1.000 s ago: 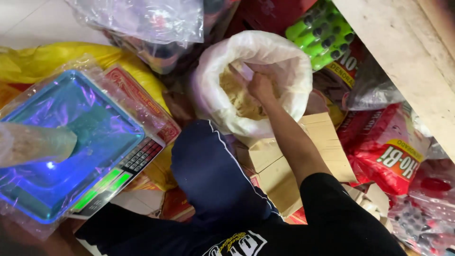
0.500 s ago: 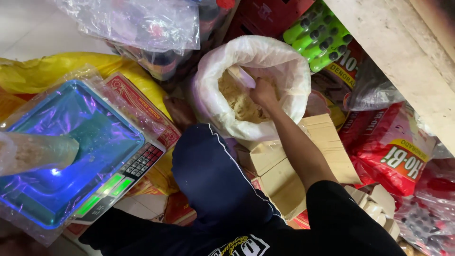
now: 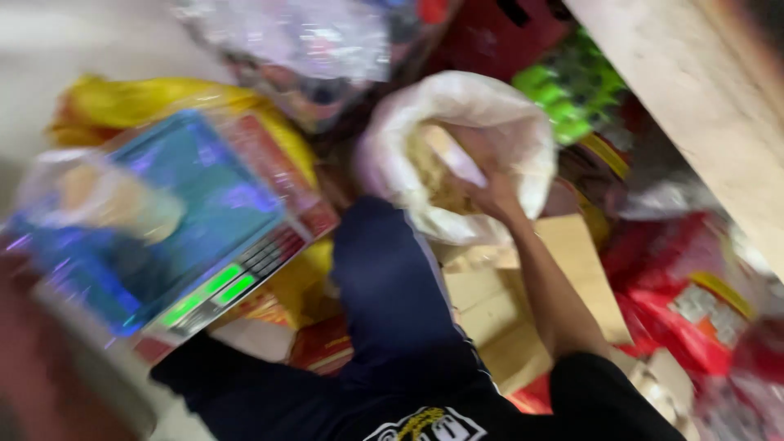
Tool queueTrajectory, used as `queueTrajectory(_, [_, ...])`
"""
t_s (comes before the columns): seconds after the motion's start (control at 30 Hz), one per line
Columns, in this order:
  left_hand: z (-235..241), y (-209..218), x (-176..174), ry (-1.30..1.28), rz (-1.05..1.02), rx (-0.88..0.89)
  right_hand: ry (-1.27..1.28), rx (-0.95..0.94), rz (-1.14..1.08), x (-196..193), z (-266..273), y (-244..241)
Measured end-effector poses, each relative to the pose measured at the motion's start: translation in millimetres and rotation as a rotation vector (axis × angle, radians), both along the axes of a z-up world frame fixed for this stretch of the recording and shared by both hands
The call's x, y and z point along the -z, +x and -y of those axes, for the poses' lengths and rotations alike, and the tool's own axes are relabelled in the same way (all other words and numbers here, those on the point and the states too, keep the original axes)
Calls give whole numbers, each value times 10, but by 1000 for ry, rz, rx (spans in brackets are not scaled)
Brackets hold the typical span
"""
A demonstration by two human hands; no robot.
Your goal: Scooping granular material from a large sack into a small plastic bag on a digital scale
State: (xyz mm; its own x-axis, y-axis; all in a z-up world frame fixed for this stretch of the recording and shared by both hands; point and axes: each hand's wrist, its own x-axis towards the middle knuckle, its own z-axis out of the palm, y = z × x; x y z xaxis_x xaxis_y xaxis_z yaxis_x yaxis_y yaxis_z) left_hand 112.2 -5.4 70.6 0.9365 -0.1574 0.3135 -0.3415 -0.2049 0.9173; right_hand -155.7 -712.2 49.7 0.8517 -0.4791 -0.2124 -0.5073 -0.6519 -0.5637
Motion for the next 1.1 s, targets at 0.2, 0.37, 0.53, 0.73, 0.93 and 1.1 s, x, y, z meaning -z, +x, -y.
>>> queueTrajectory(0.2, [1090, -657, -1322, 263, 143, -312, -38, -200, 269, 163, 301, -154])
queueTrajectory(0.37, [1391, -548, -1610, 161, 57, -276, 92, -103, 244, -762, -50, 14])
queueTrajectory(0.53, [1552, -476, -1934, 399, -18, -255, -45, -331, 335, -1747, -698, 503])
queueTrajectory(0.73, [1629, -341, -1926, 480, -98, -258, -114, -747, 475, -2628, -1601, 1085])
queueTrajectory(0.93, [1688, -293, -1814, 381, -65, -266, -287, -887, 425, -2992, -2184, 1523])
queueTrajectory(1.1, [1740, -300, -1771, 330, -79, -239, -455, -943, 365, -3073, -2378, 1723])
